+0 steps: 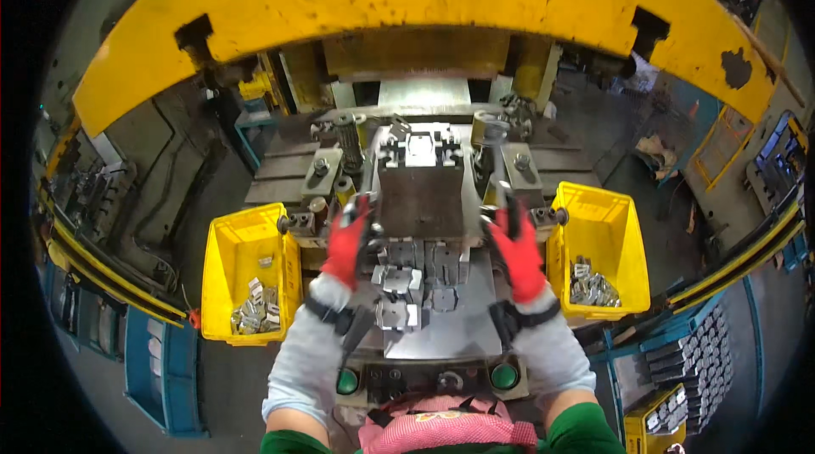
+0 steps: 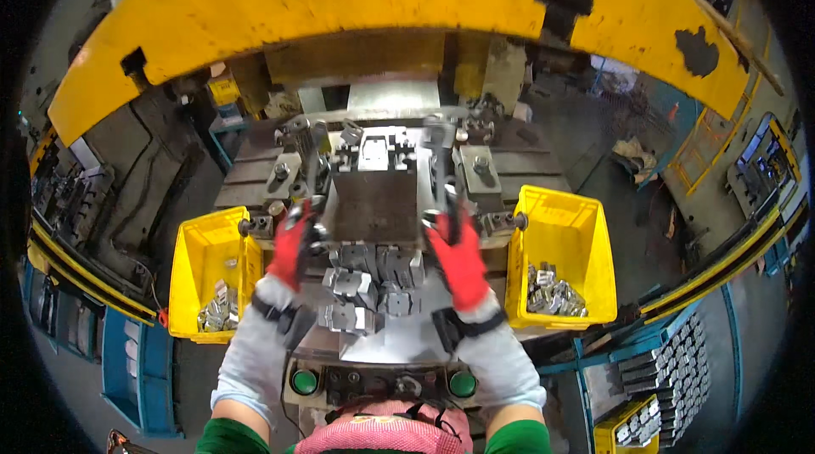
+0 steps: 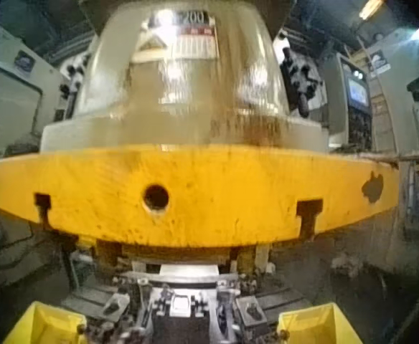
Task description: Operating an industrial punch press to stamp metal components, transferring parts from bins to the machine.
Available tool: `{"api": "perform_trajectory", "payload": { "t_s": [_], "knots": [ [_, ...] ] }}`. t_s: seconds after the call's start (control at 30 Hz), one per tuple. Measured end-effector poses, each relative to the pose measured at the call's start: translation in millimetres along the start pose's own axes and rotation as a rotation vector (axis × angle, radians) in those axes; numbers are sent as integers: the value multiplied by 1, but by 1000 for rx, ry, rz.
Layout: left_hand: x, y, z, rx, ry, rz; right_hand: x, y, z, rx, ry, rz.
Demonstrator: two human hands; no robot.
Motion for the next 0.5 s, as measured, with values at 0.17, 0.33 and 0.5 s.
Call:
{"api": "perform_trajectory", "payload": {
  "t_s": [0.17,0.33,0.5],
  "knots": [
    [-51,51,126,72,149,114,-156,16,114,153,386,387],
    [-164,16,200,88,505,-116,-245,37,197,309,584,782],
    [-142,10,195,-52,454,31,-284,93,224,462,713,460]
  ]
}}
Point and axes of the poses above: each hand's wrist, its own z-axis away from the middle knuckle, its own x-axis out of the palm, y = z × x, the point moved 6 cm from there along -z, towards the middle knuckle, and after that the axes turned 5 degrees about x, right-handed, at the moved point
